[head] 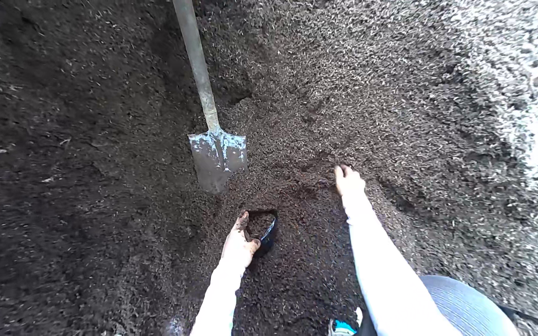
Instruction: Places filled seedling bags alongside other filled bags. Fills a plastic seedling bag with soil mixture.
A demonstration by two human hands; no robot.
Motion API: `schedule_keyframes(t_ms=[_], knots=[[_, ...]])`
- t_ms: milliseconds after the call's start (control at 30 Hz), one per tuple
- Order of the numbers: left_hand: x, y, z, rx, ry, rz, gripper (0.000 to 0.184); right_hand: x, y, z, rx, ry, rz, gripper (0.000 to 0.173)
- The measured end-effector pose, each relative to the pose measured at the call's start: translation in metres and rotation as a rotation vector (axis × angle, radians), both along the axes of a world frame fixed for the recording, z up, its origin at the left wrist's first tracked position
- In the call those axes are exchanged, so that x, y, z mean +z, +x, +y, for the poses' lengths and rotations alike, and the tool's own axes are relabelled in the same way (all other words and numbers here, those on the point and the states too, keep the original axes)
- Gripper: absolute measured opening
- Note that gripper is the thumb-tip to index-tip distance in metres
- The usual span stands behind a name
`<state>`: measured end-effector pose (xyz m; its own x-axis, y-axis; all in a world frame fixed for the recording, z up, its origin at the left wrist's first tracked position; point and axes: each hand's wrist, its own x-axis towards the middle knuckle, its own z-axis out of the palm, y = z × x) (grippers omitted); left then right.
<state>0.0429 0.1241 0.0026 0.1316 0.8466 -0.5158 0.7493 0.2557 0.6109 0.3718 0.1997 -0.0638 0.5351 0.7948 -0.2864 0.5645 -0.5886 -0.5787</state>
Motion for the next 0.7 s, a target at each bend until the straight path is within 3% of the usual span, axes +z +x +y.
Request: schedule_keyframes(t_ms=[67, 200, 333, 500, 700], knots=[[0.005, -0.003, -0.005, 0.020, 0.040, -0.066, 0.082, -0.032, 0.012, -0.006, -0.015, -0.085, 0.069, 0.055], [-0.010, -0.008, -0.011, 0.049, 0.116, -0.138, 0.081, -0.039, 0.004, -0.034, 0.058, -0.318, 0.287, 0.066], [-0.005, -0.013, -0.008, -0.022, 0.097, -0.039, 0.074, -0.063, -0.004, -0.073, -0.149, -0.462, 0.453, 0.073], [0.002, -0.019, -0.004, -0.004, 0.233, 0.090, 0.047, -0.098, -0.007, -0.098, -0.673, -0.288, 1.063, 0.088], [-0.003, -0.004, -0.004, 0.020, 0.216, 0.178, 0.033, -0.105, -0.070, -0.087, -0.771, 0.059, 1.411, 0.074]])
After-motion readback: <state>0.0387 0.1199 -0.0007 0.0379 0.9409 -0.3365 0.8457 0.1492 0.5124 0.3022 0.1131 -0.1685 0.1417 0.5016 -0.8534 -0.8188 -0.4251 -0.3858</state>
